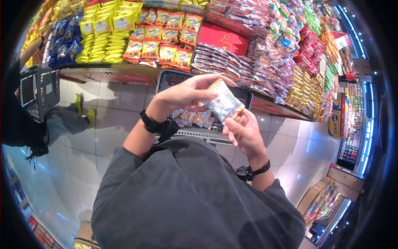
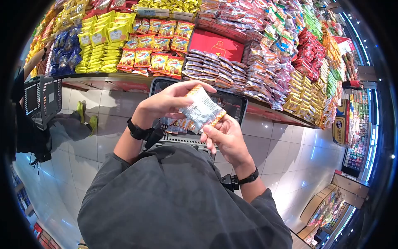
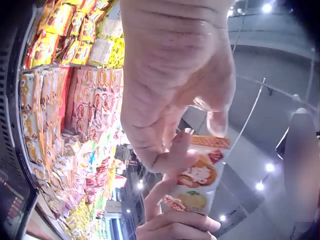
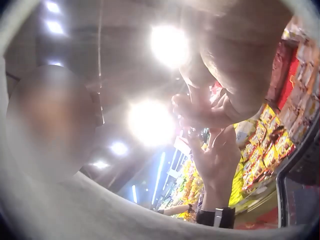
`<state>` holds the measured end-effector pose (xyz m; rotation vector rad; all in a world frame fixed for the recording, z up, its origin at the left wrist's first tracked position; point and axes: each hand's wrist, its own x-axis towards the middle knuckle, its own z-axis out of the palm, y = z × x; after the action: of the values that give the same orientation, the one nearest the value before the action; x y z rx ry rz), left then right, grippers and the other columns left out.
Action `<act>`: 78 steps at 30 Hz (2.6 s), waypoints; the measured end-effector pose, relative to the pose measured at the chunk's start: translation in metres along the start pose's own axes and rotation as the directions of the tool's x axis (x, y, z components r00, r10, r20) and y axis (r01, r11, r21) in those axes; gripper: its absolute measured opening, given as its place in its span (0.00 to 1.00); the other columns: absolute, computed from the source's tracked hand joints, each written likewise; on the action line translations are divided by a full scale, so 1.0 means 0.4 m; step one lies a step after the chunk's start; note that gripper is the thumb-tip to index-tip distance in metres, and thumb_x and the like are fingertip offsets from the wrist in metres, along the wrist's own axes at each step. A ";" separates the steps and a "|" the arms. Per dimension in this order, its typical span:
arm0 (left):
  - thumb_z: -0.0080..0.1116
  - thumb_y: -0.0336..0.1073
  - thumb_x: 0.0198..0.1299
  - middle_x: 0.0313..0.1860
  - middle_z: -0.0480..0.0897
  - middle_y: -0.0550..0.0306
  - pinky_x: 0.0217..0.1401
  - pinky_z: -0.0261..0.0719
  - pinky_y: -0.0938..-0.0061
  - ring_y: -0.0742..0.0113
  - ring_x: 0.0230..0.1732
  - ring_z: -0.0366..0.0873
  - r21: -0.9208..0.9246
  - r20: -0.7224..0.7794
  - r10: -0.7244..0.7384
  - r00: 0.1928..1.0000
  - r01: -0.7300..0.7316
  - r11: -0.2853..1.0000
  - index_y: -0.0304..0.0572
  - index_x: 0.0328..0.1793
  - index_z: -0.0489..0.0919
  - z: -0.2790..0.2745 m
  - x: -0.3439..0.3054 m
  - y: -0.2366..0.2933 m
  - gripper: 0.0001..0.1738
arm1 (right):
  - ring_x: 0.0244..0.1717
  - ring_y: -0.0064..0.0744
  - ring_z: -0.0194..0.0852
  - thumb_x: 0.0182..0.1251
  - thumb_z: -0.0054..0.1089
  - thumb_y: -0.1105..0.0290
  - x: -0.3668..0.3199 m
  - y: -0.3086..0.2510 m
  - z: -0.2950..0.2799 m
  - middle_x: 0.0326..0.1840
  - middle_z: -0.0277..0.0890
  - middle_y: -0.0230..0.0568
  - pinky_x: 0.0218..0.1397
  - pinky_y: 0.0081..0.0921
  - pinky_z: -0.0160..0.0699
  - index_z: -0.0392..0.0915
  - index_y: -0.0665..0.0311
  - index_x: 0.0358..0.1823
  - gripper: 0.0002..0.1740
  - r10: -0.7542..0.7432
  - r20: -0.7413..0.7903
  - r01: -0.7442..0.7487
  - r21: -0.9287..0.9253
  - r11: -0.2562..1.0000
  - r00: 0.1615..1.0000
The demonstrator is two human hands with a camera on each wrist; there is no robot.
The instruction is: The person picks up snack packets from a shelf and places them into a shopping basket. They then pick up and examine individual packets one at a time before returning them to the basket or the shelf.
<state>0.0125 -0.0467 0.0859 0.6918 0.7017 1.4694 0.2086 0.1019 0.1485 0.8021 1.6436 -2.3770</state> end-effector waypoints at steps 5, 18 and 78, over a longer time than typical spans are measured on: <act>0.82 0.56 0.52 0.75 0.74 0.47 0.75 0.71 0.62 0.61 0.75 0.72 -0.063 0.133 0.277 0.952 -0.271 0.961 0.33 0.86 0.55 -0.034 0.017 -0.077 0.65 | 0.13 0.12 0.61 0.75 0.60 0.75 0.022 0.055 -0.043 0.24 0.71 0.35 0.14 0.08 0.61 0.69 0.72 0.54 0.13 0.073 0.330 -0.278 0.633 0.722 0.941; 0.75 0.29 0.61 0.35 0.83 0.53 0.38 0.75 0.74 0.77 0.35 0.75 0.759 -0.226 0.355 0.907 -0.065 0.648 0.37 0.57 0.72 -0.036 0.026 -0.096 0.23 | 0.46 0.27 0.79 0.75 0.65 0.64 0.140 -0.014 -0.096 0.49 0.82 0.41 0.50 0.24 0.79 0.75 0.67 0.64 0.22 -0.366 0.138 0.373 -0.593 0.714 0.920; 0.54 0.40 0.75 0.85 0.63 0.46 0.83 0.66 0.51 0.46 0.84 0.61 0.512 -0.829 -0.262 0.495 0.859 0.002 0.56 0.86 0.57 -0.532 0.017 -0.798 0.36 | 0.37 0.54 0.84 0.61 0.55 0.82 0.157 0.452 -0.235 0.33 0.82 0.53 0.43 0.43 0.81 0.80 0.68 0.51 0.16 -0.279 0.273 0.378 -0.800 0.466 0.921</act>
<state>0.0476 -0.0395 -0.2962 0.6303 2.1381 0.1457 0.2607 0.1272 -0.0568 0.1446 2.6983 -1.3304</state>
